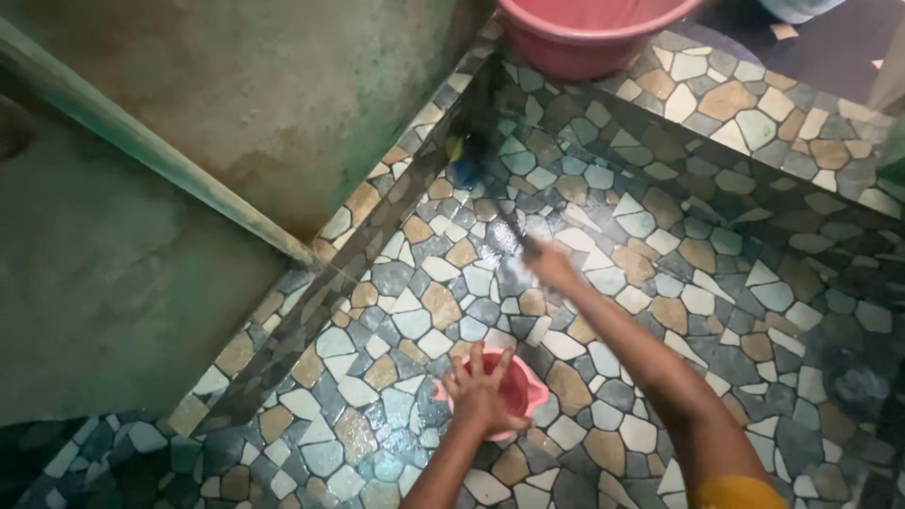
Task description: The person scrubs the tiled floor and a blue toilet using a brush and pouring water from a small pink container.
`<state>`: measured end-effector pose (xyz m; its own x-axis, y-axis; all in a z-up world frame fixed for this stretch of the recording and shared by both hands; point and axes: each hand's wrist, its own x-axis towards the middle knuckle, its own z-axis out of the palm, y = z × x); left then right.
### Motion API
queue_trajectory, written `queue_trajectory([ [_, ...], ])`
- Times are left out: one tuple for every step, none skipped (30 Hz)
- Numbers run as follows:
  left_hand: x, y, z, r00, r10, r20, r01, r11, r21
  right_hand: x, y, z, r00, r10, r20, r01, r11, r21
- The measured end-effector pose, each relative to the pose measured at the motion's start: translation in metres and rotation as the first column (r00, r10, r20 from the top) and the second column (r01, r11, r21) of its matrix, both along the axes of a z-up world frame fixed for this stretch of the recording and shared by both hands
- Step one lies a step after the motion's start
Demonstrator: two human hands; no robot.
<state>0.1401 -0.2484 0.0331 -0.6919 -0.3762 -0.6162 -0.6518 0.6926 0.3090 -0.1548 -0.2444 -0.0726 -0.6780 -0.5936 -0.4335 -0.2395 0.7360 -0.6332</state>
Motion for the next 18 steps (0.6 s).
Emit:
queue_trajectory([
  [-0.004, -0.002, 0.001, 1.0, -0.005, 0.013, 0.005, 1.0, 0.006, -0.032, -0.005, 0.007, 0.988, -0.04, -0.151, 0.058, 0.992, 0.113],
  [-0.006, -0.002, 0.002, 1.0, -0.006, 0.013, 0.006, 1.0, 0.009, -0.048, -0.005, 0.007, 0.788, 0.021, -0.615, -0.025, 1.0, 0.002],
  [-0.005, -0.003, 0.003, 1.0, -0.013, 0.003, 0.013, 1.0, -0.001, -0.067, -0.008, 0.004, 0.676, 0.082, -0.732, -0.037, 0.996, 0.078],
  [-0.003, -0.002, 0.005, 1.0, -0.019, -0.007, 0.019, 1.0, -0.011, -0.083, -0.012, 0.0, 0.546, 0.149, -0.824, -0.036, 0.987, 0.155],
  [-0.002, -0.003, 0.005, 1.0, -0.025, -0.002, 0.025, 1.0, -0.01, -0.09, -0.015, -0.006, 0.551, 0.147, -0.822, -0.031, 0.987, 0.156],
  [-0.002, -0.004, 0.006, 0.999, -0.029, 0.029, 0.029, 1.0, -0.01, -0.094, -0.015, -0.012, 0.512, 0.211, -0.833, -0.046, 0.975, 0.218],
  [-0.006, -0.005, 0.006, 0.998, -0.031, 0.049, 0.032, 0.999, -0.009, -0.101, -0.013, -0.014, 0.462, 0.276, -0.843, -0.057, 0.958, 0.282],
  [-0.008, -0.005, 0.006, 0.998, -0.036, 0.043, 0.036, 0.999, -0.008, -0.108, -0.004, -0.014, 0.458, 0.275, -0.845, -0.051, 0.958, 0.283],
  [-0.005, -0.005, 0.006, 1.0, -0.026, 0.001, 0.026, 1.0, -0.016, -0.111, 0.017, -0.014, 0.482, 0.299, -0.823, -0.007, 0.941, 0.338],
  [-0.001, -0.003, 0.006, 0.999, -0.017, -0.041, 0.016, 1.0, -0.024, -0.114, 0.041, -0.013, 0.507, 0.321, -0.8, 0.036, 0.919, 0.392],
  [0.0, -0.003, 0.005, 0.998, -0.036, -0.042, 0.035, 0.999, -0.022, -0.119, 0.079, -0.008, 0.523, 0.34, -0.781, 0.023, 0.911, 0.411],
  [0.0, -0.003, 0.004, 0.999, -0.035, -0.036, 0.033, 0.998, -0.044, -0.119, 0.126, -0.001, 0.539, 0.358, -0.762, 0.009, 0.903, 0.43],
  [-0.001, -0.002, 0.003, 0.999, -0.031, -0.032, 0.029, 0.998, -0.063, -0.119, 0.174, 0.008, 0.582, 0.309, -0.752, -0.016, 0.929, 0.37],
  [-0.003, -0.004, 0.001, 0.998, -0.048, -0.037, 0.046, 0.997, -0.059, -0.115, 0.222, 0.017, 0.696, 0.213, -0.686, 0.005, 0.954, 0.3],
  [-0.002, -0.003, 0.0, 0.998, -0.044, -0.037, 0.041, 0.996, -0.074, -0.1, 0.276, 0.026, 0.658, 0.338, -0.672, 0.006, 0.891, 0.454],
  [-0.001, -0.002, -0.002, 0.999, -0.039, -0.037, 0.036, 0.995, -0.089, -0.091, 0.32, 0.036, 0.691, 0.343, -0.636, 0.013, 0.874, 0.485],
  [-0.002, -0.003, -0.003, 0.998, -0.054, -0.035, 0.052, 0.996, -0.078, -0.081, 0.361, 0.046, 0.669, 0.343, -0.659, 0.024, 0.877, 0.48],
  [-0.004, -0.005, -0.004, 0.999, -0.037, -0.017, 0.036, 0.997, -0.069, -0.072, 0.389, 0.052, 0.646, 0.343, -0.682, 0.035, 0.879, 0.475],
])
